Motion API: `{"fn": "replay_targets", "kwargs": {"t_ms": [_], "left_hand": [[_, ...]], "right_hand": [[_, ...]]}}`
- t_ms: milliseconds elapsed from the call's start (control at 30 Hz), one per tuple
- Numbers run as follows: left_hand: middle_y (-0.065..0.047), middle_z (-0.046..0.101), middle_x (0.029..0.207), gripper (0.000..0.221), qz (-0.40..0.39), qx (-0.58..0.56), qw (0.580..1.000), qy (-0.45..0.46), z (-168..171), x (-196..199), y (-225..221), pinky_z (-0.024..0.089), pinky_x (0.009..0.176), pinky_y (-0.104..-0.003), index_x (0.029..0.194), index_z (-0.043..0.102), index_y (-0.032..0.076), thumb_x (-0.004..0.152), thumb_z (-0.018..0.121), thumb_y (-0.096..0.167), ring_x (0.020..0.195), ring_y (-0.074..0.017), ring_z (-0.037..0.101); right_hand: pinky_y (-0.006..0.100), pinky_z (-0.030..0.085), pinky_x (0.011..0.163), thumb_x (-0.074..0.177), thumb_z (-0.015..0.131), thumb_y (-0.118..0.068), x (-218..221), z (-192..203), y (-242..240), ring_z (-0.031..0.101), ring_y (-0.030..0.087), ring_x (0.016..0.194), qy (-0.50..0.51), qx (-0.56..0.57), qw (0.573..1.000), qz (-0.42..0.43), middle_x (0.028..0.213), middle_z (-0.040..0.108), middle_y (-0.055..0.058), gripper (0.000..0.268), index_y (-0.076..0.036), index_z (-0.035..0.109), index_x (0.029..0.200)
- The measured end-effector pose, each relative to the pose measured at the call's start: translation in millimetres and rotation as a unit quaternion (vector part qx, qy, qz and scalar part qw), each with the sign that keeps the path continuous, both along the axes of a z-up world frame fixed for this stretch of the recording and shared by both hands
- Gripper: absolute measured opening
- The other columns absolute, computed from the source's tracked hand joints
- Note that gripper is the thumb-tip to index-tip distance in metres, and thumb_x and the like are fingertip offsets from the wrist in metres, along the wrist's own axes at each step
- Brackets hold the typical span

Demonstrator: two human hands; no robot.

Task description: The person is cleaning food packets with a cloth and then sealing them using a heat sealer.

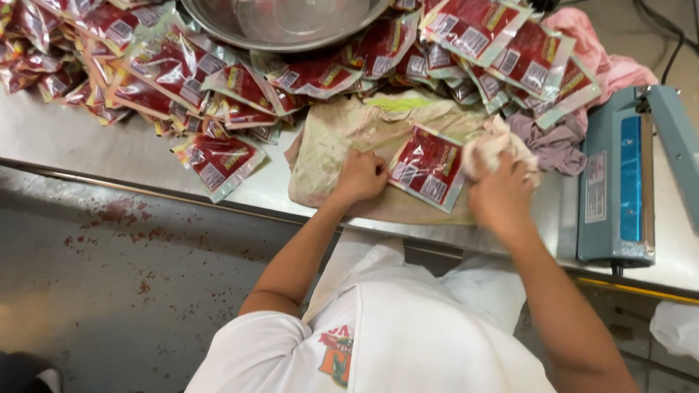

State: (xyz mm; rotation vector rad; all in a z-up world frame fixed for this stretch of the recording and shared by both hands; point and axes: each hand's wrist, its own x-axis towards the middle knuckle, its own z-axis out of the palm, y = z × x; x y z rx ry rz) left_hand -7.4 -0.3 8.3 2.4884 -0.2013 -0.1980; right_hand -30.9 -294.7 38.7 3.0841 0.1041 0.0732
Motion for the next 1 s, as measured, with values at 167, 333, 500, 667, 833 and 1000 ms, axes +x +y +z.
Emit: {"fn": "replay_targets", "kwargs": {"t_ms": [167,333,500,667,833,1000], "left_hand": [[-0.012,0.064,0.089,0.023,0.020,0.006,1.000,-0.003,2,-2,1,0.055,0.089,-0.048,0.082,0.075,0.013,0.089,0.064,0.032,0.102,-0.0367,0.059],[-0.011,0.064,0.087,0.022,0.035,-0.019,0.999,-0.031,1,0,-1,0.056,0.085,-0.047,0.081,0.074,0.012,0.086,0.065,0.031,0.099,-0.0359,0.060],[-0.011,0.060,0.081,0.018,0.073,0.005,0.986,-0.150,-10,3,-15,0.055,0.075,-0.046,0.077,0.070,0.009,0.083,0.066,0.025,0.086,-0.0337,0.062],[-0.018,0.055,0.095,0.020,0.059,-0.019,0.949,-0.308,2,-15,-60,0.054,0.075,-0.050,0.097,0.064,0.001,0.079,0.064,0.009,0.089,-0.0438,0.062],[-0.016,0.062,0.096,0.026,-0.120,0.031,0.956,-0.267,-34,-32,-116,0.058,0.076,-0.042,0.096,0.065,0.004,0.078,0.073,0.021,0.086,-0.0353,0.068],[-0.013,0.065,0.084,0.012,-0.119,0.125,0.945,-0.279,-57,-20,-130,0.059,0.060,-0.036,0.083,0.069,0.006,0.074,0.074,0.011,0.070,-0.0316,0.071]], "right_hand": [[0.068,0.044,0.094,0.088,0.071,-0.034,12,-19,-1,0.052,0.048,0.120,0.011,-0.032,0.999,0.033,0.134,0.056,0.021,0.063,-0.033,0.060,0.150],[0.066,0.043,0.094,0.095,0.059,-0.023,0,7,23,0.048,0.052,0.123,0.016,0.008,0.999,0.031,0.137,0.051,0.028,0.055,-0.025,0.060,0.150],[0.061,0.048,0.091,0.085,0.062,-0.020,-55,-1,0,0.053,0.047,0.121,0.027,-0.001,0.992,0.123,0.134,0.053,0.021,0.063,-0.035,0.060,0.146],[0.063,0.032,0.101,0.075,0.070,-0.027,-62,-30,-41,0.040,0.047,0.132,-0.043,-0.039,0.998,0.029,0.143,0.049,0.016,0.057,-0.030,0.073,0.132],[0.066,0.031,0.111,0.081,0.069,-0.022,-42,-36,-23,0.037,0.049,0.142,-0.075,0.050,0.994,0.064,0.156,0.044,0.021,0.047,-0.011,0.071,0.127],[0.067,0.037,0.107,0.095,0.062,-0.026,-46,-39,-25,0.043,0.047,0.137,-0.018,0.083,0.996,0.035,0.158,0.046,0.016,0.044,-0.015,0.064,0.137]]}}
